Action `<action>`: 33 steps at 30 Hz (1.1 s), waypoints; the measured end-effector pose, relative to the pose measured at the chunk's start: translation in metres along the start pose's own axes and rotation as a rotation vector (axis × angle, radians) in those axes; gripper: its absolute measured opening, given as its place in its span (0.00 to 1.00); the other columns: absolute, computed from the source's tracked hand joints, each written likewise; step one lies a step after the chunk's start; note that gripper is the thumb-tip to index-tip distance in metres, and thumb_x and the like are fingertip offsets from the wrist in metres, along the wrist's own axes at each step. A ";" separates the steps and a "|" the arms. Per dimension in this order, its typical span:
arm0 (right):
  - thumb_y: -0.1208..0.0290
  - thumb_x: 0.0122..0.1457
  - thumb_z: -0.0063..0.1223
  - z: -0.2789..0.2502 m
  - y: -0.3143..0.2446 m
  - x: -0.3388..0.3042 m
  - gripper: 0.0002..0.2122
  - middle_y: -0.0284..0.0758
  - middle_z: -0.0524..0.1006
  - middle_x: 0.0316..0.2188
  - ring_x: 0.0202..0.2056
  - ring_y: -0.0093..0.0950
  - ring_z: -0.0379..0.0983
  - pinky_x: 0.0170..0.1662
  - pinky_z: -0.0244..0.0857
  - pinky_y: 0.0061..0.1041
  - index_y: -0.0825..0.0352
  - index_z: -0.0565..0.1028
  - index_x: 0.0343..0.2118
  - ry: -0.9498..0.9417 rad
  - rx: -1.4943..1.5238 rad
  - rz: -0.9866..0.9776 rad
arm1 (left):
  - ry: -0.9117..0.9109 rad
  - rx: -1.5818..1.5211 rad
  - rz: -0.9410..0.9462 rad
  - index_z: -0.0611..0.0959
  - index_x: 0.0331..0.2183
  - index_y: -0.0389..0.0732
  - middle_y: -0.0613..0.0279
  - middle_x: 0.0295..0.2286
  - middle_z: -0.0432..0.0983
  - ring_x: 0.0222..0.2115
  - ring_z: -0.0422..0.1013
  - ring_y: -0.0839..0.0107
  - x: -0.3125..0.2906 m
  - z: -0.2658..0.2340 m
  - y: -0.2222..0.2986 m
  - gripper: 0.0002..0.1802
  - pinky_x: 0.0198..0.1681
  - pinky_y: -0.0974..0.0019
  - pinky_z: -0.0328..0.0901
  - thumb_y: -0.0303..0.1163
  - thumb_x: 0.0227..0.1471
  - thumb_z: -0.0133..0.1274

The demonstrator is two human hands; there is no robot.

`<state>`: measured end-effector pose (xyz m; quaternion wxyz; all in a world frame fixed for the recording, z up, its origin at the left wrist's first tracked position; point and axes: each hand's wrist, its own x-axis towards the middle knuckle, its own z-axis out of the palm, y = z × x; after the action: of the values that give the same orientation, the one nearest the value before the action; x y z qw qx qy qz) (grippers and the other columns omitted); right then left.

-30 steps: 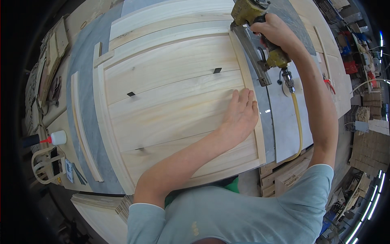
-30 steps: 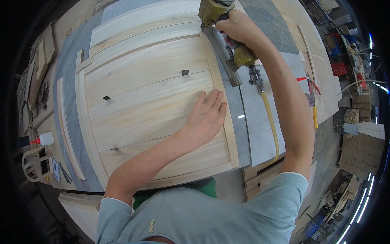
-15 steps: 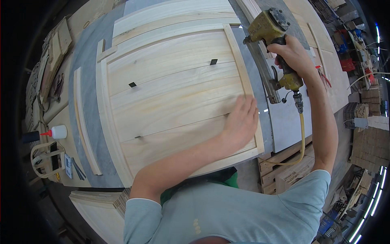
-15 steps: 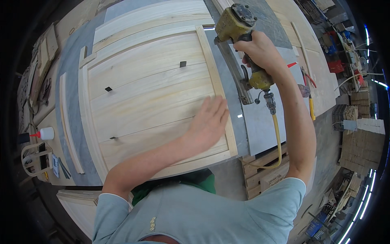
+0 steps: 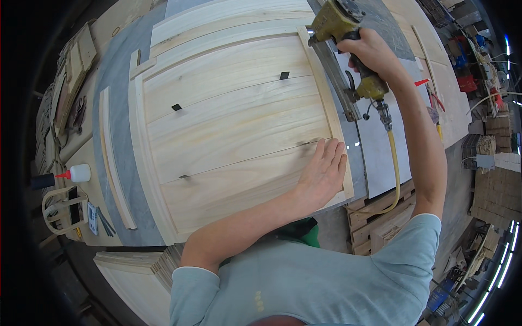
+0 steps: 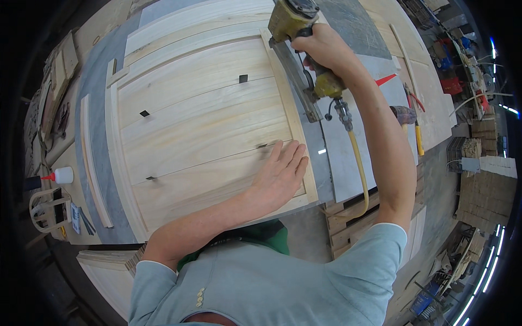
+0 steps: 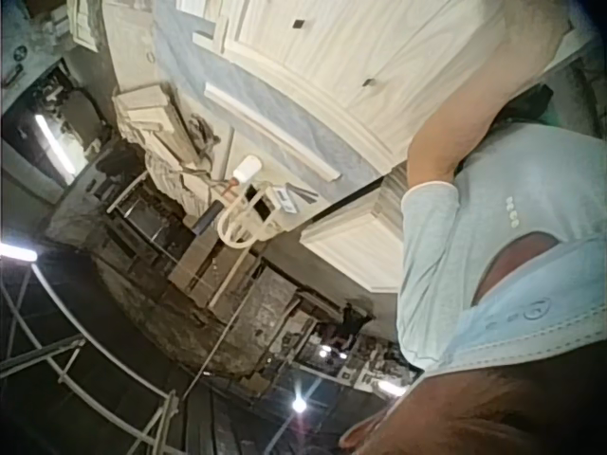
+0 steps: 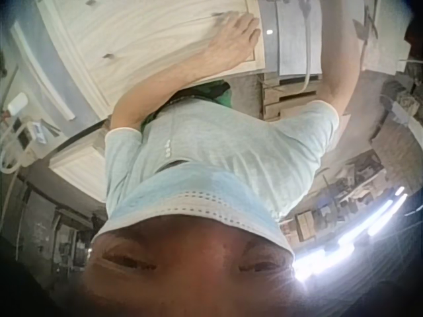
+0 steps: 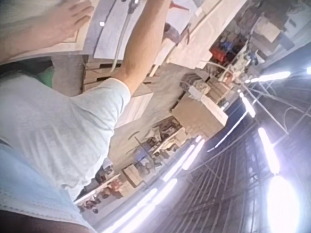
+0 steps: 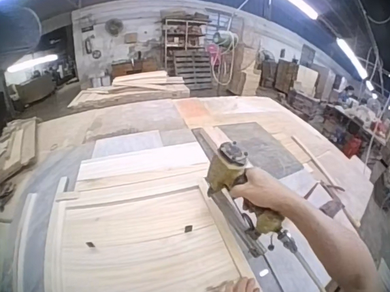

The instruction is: Assemble wooden slats into a panel frame using glue and a pneumatic nail gun.

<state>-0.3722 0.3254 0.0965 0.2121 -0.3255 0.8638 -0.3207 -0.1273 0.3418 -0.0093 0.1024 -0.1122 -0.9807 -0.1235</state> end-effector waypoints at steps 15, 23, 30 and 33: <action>0.67 0.50 0.54 0.008 0.006 -0.038 0.13 0.33 0.70 0.16 0.16 0.21 0.69 0.19 0.63 0.21 0.74 0.71 0.28 -0.018 -0.027 0.010 | 0.050 -0.015 -0.022 0.74 0.44 0.30 0.46 0.50 0.66 0.54 0.59 0.56 0.000 0.007 -0.004 0.26 0.56 0.48 0.53 0.34 0.42 0.54; 0.67 0.50 0.54 0.001 -0.002 -0.090 0.13 0.33 0.71 0.17 0.17 0.20 0.69 0.21 0.64 0.20 0.74 0.71 0.30 0.022 0.002 0.080 | 0.091 -0.039 -0.016 0.75 0.45 0.29 0.45 0.51 0.66 0.54 0.59 0.55 -0.005 0.015 -0.003 0.26 0.55 0.47 0.53 0.34 0.43 0.52; 0.67 0.50 0.54 0.006 0.002 -0.113 0.13 0.33 0.72 0.16 0.17 0.20 0.70 0.21 0.64 0.19 0.74 0.71 0.31 0.031 -0.013 0.107 | 0.108 0.058 -0.009 0.75 0.45 0.31 0.48 0.50 0.66 0.54 0.59 0.56 -0.011 0.011 0.003 0.30 0.54 0.49 0.54 0.36 0.39 0.58; 0.69 0.48 0.53 0.010 0.017 -0.108 0.14 0.36 0.72 0.16 0.16 0.23 0.71 0.19 0.65 0.22 0.79 0.70 0.30 0.027 -0.042 0.079 | 0.118 0.070 0.038 0.76 0.44 0.31 0.50 0.50 0.67 0.53 0.60 0.56 -0.021 0.008 0.018 0.24 0.55 0.49 0.54 0.32 0.43 0.52</action>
<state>-0.2987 0.4064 0.0947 0.2062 -0.2911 0.8854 -0.2981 -0.1041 0.3564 -0.0180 0.1664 -0.1196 -0.9743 -0.0934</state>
